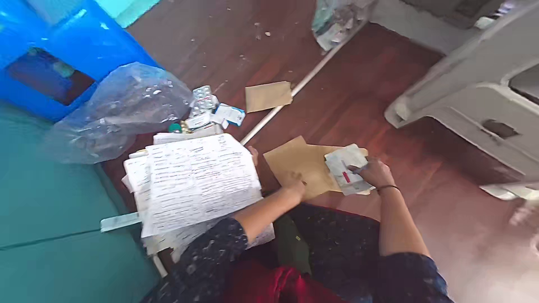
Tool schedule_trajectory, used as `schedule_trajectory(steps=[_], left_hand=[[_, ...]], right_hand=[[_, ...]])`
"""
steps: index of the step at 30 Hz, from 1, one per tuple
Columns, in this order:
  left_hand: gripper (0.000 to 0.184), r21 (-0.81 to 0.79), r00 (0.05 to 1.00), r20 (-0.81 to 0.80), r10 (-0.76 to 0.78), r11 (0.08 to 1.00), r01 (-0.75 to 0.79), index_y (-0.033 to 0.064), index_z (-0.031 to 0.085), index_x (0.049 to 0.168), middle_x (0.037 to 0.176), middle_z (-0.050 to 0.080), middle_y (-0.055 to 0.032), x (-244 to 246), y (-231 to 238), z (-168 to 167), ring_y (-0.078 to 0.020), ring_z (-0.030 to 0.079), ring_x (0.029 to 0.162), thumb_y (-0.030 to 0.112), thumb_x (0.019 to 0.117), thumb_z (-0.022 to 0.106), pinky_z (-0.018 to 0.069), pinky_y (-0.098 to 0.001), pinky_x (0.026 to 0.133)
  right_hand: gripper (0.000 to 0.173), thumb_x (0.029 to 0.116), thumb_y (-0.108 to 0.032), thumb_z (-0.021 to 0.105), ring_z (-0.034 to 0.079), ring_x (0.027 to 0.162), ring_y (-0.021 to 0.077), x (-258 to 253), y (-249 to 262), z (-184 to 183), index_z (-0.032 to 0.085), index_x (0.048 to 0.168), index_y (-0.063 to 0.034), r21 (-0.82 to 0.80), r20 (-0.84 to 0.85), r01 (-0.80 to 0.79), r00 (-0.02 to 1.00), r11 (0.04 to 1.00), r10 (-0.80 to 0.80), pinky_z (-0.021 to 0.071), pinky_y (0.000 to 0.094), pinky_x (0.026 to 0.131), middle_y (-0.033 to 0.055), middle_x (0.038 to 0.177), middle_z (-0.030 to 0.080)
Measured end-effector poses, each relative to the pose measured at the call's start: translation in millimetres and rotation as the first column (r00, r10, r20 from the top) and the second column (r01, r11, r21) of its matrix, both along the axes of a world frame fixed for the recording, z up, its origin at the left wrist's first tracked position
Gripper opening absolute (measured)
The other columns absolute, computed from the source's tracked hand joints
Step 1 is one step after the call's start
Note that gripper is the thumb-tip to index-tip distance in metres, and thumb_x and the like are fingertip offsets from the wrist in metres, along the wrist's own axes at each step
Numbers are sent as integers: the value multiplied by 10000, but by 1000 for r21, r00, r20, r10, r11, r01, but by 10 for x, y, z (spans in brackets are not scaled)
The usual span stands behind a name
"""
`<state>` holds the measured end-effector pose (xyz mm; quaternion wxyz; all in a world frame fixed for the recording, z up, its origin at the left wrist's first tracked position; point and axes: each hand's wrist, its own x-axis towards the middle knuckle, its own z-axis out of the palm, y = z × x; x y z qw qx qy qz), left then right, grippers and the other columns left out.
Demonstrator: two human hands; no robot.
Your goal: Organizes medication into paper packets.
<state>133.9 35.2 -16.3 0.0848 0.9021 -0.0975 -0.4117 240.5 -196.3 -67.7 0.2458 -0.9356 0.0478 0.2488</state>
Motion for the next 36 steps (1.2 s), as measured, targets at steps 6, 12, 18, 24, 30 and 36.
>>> schedule_trajectory(steps=[6, 12, 18, 24, 30, 36], left_hand=[[264, -163, 993, 99, -67, 983, 83, -108, 646, 1183, 1246, 650, -284, -204, 127, -184, -443, 607, 1206, -61, 1031, 436, 465, -591, 1000], [283, -468, 892, 196, 407, 838, -280, -8, 655, 1269, 1182, 691, -250, -313, 230, 358, -422, 650, 1152, 48, 1037, 502, 485, -600, 984], [182, -757, 666, 301, 683, 596, -269, -24, 744, 1048, 966, 745, -190, -548, 309, 591, -341, 722, 925, 102, 933, 679, 541, -548, 859], [151, -794, 640, 393, 661, 595, -127, -38, 733, 967, 909, 740, -182, -721, 220, 542, -327, 730, 870, 96, 922, 682, 567, -503, 800], [72, -667, 409, 734, 542, 689, 283, 2, 714, 853, 744, 699, -130, -894, 124, 310, -266, 724, 706, 55, 898, 699, 584, -385, 640], [152, -509, 244, 838, 488, 542, 668, 47, 722, 854, 847, 719, -111, -1052, 264, 138, -233, 702, 776, -25, 933, 613, 565, -333, 709]], right_hand=[[541, 981, -231, 697, 527, 1247, 566, -114, -8, 122, 541, 1351, 131, 98, 137, -52, 990, 994, 38, 344, 710, 1045, 422, 1291, 561], [150, 1010, -176, 588, 570, 670, -54, -546, -11, 750, 608, 1054, -34, 600, 321, 136, 862, 789, -393, 510, 145, 648, -63, 797, 578], [186, 984, -92, 474, 636, 626, -56, -1512, 53, 1474, 654, 969, -139, 777, 173, 112, 908, 620, -381, 551, 126, 590, -154, 728, 675], [159, 925, -105, 585, 689, 623, -7, -1890, 87, 1622, 694, 1040, -95, 665, 90, 220, 925, 714, -369, 583, 165, 565, -103, 748, 732], [129, 922, -176, 668, 652, 623, -49, -1848, 110, 1563, 692, 990, -69, 462, 215, 158, 935, 873, -283, 557, 146, 588, -103, 724, 692], [128, 964, -80, 556, 644, 620, -40, -1819, 201, 1598, 680, 965, -109, 530, -71, 158, 987, 833, -143, 554, 149, 586, -127, 721, 693]])
